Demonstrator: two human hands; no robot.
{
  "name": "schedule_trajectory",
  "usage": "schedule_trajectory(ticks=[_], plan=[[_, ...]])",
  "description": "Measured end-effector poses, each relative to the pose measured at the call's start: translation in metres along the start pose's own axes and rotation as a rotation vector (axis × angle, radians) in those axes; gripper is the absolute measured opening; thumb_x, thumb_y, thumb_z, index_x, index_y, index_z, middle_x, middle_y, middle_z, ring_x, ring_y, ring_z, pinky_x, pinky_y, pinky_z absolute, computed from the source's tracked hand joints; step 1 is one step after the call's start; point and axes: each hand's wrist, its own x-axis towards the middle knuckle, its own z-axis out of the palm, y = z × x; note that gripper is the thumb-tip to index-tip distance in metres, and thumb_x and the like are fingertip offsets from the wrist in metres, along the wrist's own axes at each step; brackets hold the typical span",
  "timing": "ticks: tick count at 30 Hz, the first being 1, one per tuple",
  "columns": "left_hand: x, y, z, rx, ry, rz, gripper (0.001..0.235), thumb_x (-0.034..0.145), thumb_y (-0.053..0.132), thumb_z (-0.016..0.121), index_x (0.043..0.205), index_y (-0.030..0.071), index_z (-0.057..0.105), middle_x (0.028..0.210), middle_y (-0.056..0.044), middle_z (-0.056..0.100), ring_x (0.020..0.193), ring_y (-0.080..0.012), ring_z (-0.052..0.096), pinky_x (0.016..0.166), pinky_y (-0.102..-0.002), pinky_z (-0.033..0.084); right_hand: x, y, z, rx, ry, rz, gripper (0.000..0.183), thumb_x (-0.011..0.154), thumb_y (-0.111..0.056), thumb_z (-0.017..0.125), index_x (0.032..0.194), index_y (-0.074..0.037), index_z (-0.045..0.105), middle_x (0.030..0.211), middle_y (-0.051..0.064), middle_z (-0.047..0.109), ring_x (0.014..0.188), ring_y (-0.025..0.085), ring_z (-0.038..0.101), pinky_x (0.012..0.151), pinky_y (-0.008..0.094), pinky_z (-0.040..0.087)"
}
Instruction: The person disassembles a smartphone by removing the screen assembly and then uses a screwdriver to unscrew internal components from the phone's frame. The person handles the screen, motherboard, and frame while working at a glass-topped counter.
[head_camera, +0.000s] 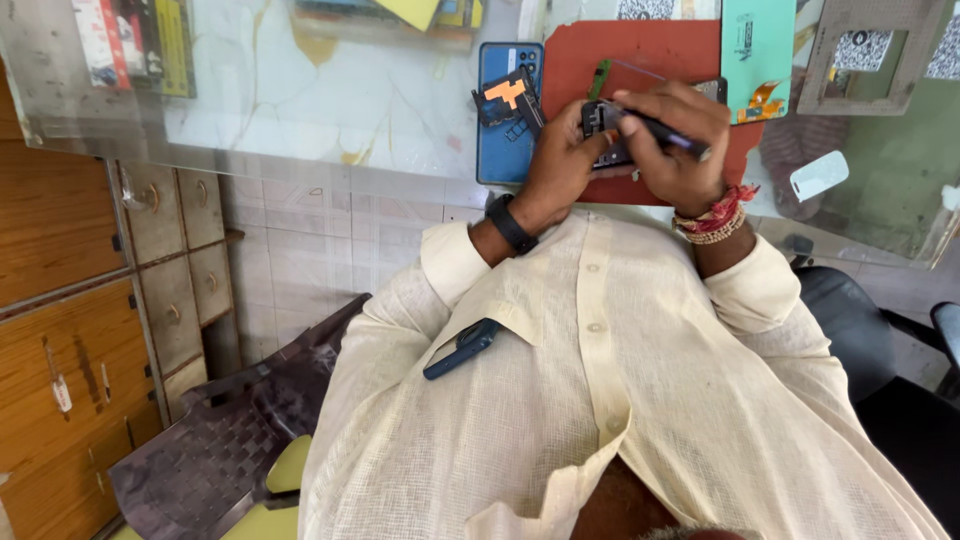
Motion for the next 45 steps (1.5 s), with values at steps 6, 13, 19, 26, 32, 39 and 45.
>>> schedule_trajectory(ticks=[6,13,19,26,32,39,45], plan=[[0.002,-0.01,-0.003,0.089,0.041,-0.012,0.019,0.105,-0.002,0.052,0.122,0.0,0.058,0.114,-0.008,0.068,0.106,-0.0168,0.068,0.089,-0.038,0.065,-0.01,0.013,0.004,0.057,-0.038,-0.046,0.015,0.097,0.003,0.08,0.108,0.001,0.069,0.099,0.015,0.073,0.087,0.026,0.074,0.079,0.033,0.056],[0.002,-0.003,-0.004,0.064,0.078,-0.088,0.02,0.105,0.0,0.05,0.124,0.002,0.058,0.117,-0.008,0.068,0.107,-0.0173,0.068,0.088,-0.039,0.065,-0.001,0.013,0.003,0.033,-0.09,-0.072,0.016,0.091,0.004,0.08,0.102,0.001,0.07,0.096,0.015,0.073,0.085,0.028,0.072,0.075,0.034,0.053],[0.001,-0.001,-0.004,0.04,0.058,-0.085,0.022,0.105,0.0,0.049,0.126,0.001,0.057,0.119,-0.009,0.068,0.108,-0.0174,0.068,0.089,-0.039,0.065,-0.001,0.017,0.005,0.032,-0.092,-0.069,0.016,0.09,0.003,0.081,0.101,0.001,0.07,0.094,0.014,0.073,0.083,0.027,0.071,0.074,0.035,0.053],[0.0,0.001,-0.003,0.047,0.043,-0.062,0.022,0.106,0.001,0.051,0.127,-0.001,0.056,0.118,-0.01,0.068,0.107,-0.0174,0.068,0.088,-0.039,0.066,-0.005,0.021,0.006,0.046,-0.092,-0.047,0.015,0.09,0.003,0.081,0.098,0.0,0.069,0.096,0.014,0.073,0.082,0.026,0.072,0.078,0.035,0.055],[0.002,-0.002,-0.003,0.06,0.05,-0.055,0.022,0.105,0.0,0.051,0.127,0.0,0.056,0.118,-0.01,0.068,0.107,-0.0173,0.068,0.088,-0.039,0.066,-0.005,0.021,0.006,0.052,-0.081,-0.054,0.015,0.09,0.003,0.081,0.099,0.001,0.069,0.097,0.014,0.073,0.082,0.026,0.072,0.077,0.035,0.056],[0.003,-0.009,-0.007,0.038,0.046,-0.052,0.024,0.104,-0.003,0.049,0.127,0.0,0.056,0.118,-0.01,0.068,0.107,-0.0172,0.068,0.089,-0.038,0.065,-0.003,0.018,-0.001,0.109,-0.159,0.015,0.012,0.088,0.003,0.078,0.096,0.001,0.069,0.091,0.014,0.072,0.082,0.025,0.071,0.071,0.033,0.054],[0.002,-0.008,-0.005,0.074,0.052,-0.044,0.022,0.106,-0.002,0.051,0.127,0.0,0.055,0.119,-0.009,0.067,0.109,-0.0169,0.067,0.089,-0.038,0.065,-0.001,0.02,0.002,0.119,-0.133,0.005,0.012,0.093,0.004,0.08,0.1,0.001,0.07,0.096,0.013,0.073,0.083,0.025,0.073,0.077,0.033,0.055]])
